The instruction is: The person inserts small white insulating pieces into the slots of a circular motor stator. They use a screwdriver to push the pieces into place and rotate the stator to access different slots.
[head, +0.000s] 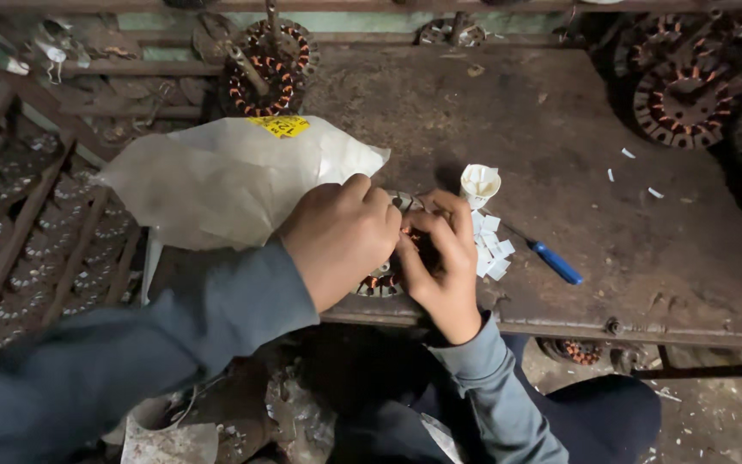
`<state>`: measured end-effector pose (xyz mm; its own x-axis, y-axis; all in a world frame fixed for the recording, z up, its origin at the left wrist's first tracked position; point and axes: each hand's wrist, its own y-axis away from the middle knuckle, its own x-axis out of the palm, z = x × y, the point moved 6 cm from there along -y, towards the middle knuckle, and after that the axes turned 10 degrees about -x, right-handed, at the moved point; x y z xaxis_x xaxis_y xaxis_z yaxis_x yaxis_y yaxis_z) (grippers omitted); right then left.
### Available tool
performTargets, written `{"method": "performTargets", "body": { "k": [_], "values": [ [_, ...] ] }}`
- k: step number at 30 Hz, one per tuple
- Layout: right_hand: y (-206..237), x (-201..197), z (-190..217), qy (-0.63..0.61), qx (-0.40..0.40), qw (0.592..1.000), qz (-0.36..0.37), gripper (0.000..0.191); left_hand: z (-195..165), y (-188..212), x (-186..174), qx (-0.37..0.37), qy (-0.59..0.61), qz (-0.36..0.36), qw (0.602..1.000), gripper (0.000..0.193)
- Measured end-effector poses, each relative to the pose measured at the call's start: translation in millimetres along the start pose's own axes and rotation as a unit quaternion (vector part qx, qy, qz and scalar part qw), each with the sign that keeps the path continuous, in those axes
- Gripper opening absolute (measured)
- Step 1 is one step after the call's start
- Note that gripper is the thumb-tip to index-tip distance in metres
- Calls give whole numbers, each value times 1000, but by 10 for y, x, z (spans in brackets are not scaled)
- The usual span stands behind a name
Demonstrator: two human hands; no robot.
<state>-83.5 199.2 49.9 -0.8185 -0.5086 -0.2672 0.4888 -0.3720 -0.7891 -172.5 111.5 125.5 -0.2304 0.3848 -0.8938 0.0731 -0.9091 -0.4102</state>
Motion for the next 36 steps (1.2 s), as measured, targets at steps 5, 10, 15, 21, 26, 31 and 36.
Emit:
{"method": "performTargets", "body": {
  "k": [5, 10, 15, 21, 26, 31, 36],
  "values": [
    [-4, 28, -8, -13, -20, 1000, -3, 24, -14, -66, 179, -3, -29, 22, 999, 14],
    [-13, 52, -33, -10, -21, 1000, -5, 25, -12, -94, 381, 20, -62, 18, 998, 12],
    [-12, 72, -75, -21, -10, 1000, -7, 25, 84, -74, 512, 43, -59, -18, 997, 16],
    [-39, 90, -74, -25, -30, 999, -8, 26, 89, -137, 477, 78, -68, -16, 995, 15],
    [-35, 74, -78, -17, -3, 1000, -18, 23, 153, -254, 149, 63, -62, -54, 995, 17],
    [-40, 62, -28, -26, 2, 1000, -15, 21, 183, -189, -123, 85, 9, -60, 995, 13],
    [-28, 21, -11, -31, 20, 999, -29, 18, 186, 114, -88, -88, 207, -67, 972, 26]
  ]
}}
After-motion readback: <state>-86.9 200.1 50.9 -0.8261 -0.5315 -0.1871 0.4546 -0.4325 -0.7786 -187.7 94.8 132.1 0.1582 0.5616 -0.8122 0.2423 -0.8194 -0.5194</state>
